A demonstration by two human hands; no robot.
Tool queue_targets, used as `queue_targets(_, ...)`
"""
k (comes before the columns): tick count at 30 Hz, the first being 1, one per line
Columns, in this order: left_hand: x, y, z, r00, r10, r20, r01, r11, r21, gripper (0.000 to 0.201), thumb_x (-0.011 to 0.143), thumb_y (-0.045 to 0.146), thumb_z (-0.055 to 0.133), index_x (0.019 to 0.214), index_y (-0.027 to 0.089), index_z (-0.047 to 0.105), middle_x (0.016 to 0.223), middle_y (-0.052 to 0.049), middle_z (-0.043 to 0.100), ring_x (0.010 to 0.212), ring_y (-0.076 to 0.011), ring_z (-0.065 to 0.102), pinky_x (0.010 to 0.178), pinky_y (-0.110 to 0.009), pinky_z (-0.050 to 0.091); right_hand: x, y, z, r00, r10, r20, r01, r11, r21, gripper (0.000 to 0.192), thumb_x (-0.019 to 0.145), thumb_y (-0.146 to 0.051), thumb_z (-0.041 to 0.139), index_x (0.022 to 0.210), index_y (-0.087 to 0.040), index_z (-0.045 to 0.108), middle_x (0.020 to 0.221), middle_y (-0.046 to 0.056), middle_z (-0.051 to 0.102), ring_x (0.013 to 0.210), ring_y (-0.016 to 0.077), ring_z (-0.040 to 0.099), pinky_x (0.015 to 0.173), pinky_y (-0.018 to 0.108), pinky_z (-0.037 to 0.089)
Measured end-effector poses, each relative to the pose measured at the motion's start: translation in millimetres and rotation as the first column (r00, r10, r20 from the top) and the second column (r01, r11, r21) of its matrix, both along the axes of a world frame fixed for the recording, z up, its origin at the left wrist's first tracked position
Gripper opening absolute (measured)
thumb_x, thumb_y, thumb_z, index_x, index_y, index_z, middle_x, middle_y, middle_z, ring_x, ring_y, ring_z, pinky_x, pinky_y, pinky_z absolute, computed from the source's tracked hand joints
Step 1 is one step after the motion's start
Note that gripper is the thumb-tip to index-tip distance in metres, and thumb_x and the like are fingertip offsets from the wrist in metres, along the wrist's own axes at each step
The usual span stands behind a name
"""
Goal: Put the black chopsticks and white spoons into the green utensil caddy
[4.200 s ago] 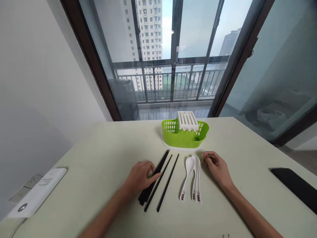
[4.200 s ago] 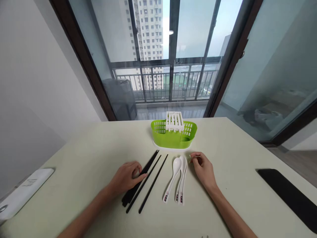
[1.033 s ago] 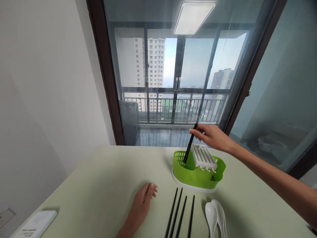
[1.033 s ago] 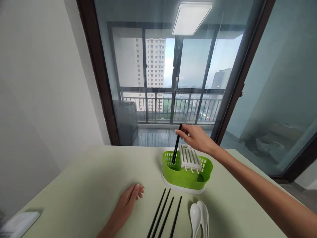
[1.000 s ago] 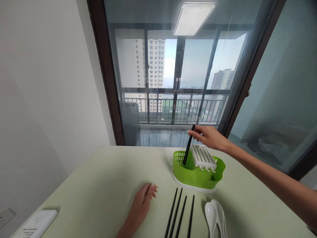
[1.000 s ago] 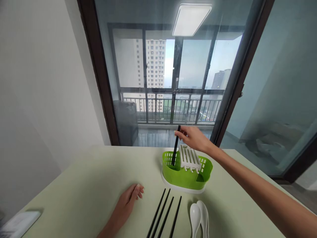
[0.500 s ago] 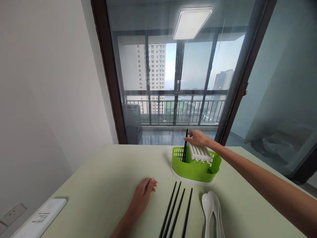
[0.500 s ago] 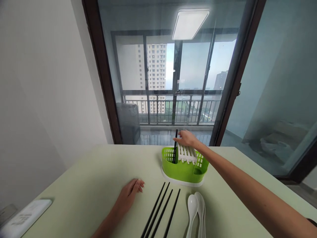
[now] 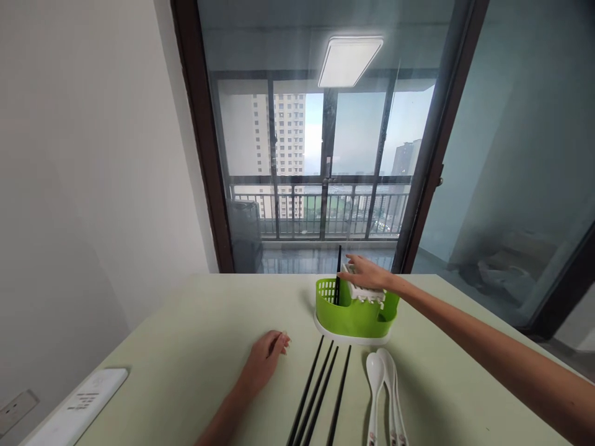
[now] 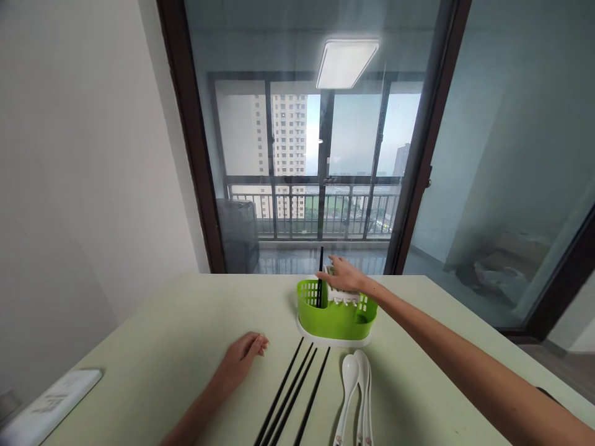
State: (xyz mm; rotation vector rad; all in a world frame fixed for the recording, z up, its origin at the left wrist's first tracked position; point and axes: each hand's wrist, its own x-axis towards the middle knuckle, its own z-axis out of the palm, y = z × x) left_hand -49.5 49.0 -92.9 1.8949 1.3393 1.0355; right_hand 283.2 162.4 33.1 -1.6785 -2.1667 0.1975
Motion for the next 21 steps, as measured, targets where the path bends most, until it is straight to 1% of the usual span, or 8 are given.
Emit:
queue_targets(4,1.1,-0.1,0.2,0.999,-0.027,-0.018,0.027,0.999,0.018,0.041,0.099,0.051,0.041,0.084,0.021,0.065,0.084,-0.004,0.069,0.083,-0.0200,0.066,0.080,-0.030,0.048,-5.8,-21.3,3.8,0.999,-0.030,-0.013,0.031,0.995,0.099,0.072,0.099,-0.060,0.040,0.145,-0.005,0.046,0.141,0.027,0.056,0.133,0.0363,0.053,0.108,0.047,0.044)
queue_targets(7,2.3,-1.5,0.2,0.997,-0.021,-0.071,0.023,0.999,0.036,0.041,0.099,0.050,0.042,0.083,0.021,0.064,0.082,-0.003,0.068,0.079,-0.0192,0.063,0.076,-0.030,0.047,-14.9,-53.4,10.9,1.000,0.007,-0.017,-0.003,0.974,0.227,0.061,0.100,-0.051,0.041,0.144,-0.010,0.046,0.146,0.023,0.051,0.139,0.0351,0.045,0.114,0.049,0.036)
queue_targets(9,3.7,-3.4,1.1,0.993,-0.018,-0.118,0.025,0.998,0.052,0.039,0.099,0.049,0.042,0.083,0.021,0.064,0.081,-0.003,0.067,0.075,-0.0182,0.061,0.072,-0.029,0.045,-22.9,-80.6,18.4,0.996,0.087,0.005,-0.085,0.946,0.312,0.048,0.101,-0.046,0.042,0.139,-0.017,0.050,0.145,0.018,0.052,0.138,0.0304,0.046,0.114,0.043,0.036)
queue_targets(11,5.6,-5.7,2.0,0.984,-0.026,-0.177,0.039,0.997,0.068,0.037,0.098,0.047,0.044,0.082,0.021,0.064,0.078,-0.002,0.066,0.071,-0.0169,0.058,0.068,-0.028,0.043,-31.9,-108.5,25.7,0.962,0.247,0.117,-0.273,0.855,0.441,0.033,0.103,-0.034,0.041,0.127,-0.018,0.057,0.132,0.016,0.060,0.125,0.0302,0.055,0.106,0.045,0.042)
queue_targets(13,7.4,-7.6,2.2,0.970,-0.043,-0.239,0.064,0.995,0.081,0.034,0.097,0.044,0.047,0.080,0.021,0.063,0.075,-0.001,0.064,0.067,-0.0158,0.055,0.066,-0.028,0.040,-41.3,-133.2,29.1,0.860,0.421,0.288,-0.507,0.769,0.390,0.028,0.103,-0.025,0.038,0.117,-0.019,0.062,0.117,0.014,0.066,0.108,0.0266,0.062,0.093,0.041,0.048)
queue_targets(15,8.7,-8.6,1.5,0.957,-0.059,-0.285,0.092,0.990,0.105,0.030,0.096,0.041,0.050,0.078,0.021,0.062,0.071,0.001,0.062,0.065,-0.0152,0.053,0.064,-0.028,0.039,-50.0,-151.9,24.6,0.700,0.563,0.440,-0.689,0.694,0.208,0.028,0.104,-0.022,0.036,0.106,-0.019,0.064,0.099,0.009,0.069,0.088,0.0215,0.064,0.078,0.035,0.047)
queue_targets(17,9.1,-8.6,0.2,0.947,-0.061,-0.314,0.108,0.985,0.135,0.027,0.095,0.039,0.052,0.077,0.021,0.062,0.071,0.001,0.062,0.066,-0.0152,0.053,0.064,-0.028,0.038,-56.8,-162.9,11.0,0.572,0.635,0.518,-0.765,0.641,0.059,0.027,0.105,-0.021,0.037,0.099,-0.019,0.063,0.089,0.006,0.067,0.077,0.0184,0.062,0.067,0.032,0.043)
queue_targets(21,8.4,-7.6,-1.9,0.932,-0.059,-0.357,0.123,0.980,0.159,0.029,0.097,0.038,0.051,0.076,0.021,0.062,0.071,0.001,0.061,0.067,-0.0153,0.053,0.064,-0.028,0.037,-62.6,-162.9,-28.9,0.484,0.632,0.605,-0.795,0.606,0.004,0.024,0.104,-0.018,0.040,0.092,-0.019,0.061,0.087,0.004,0.066,0.072,0.0165,0.060,0.056,0.031,0.033)
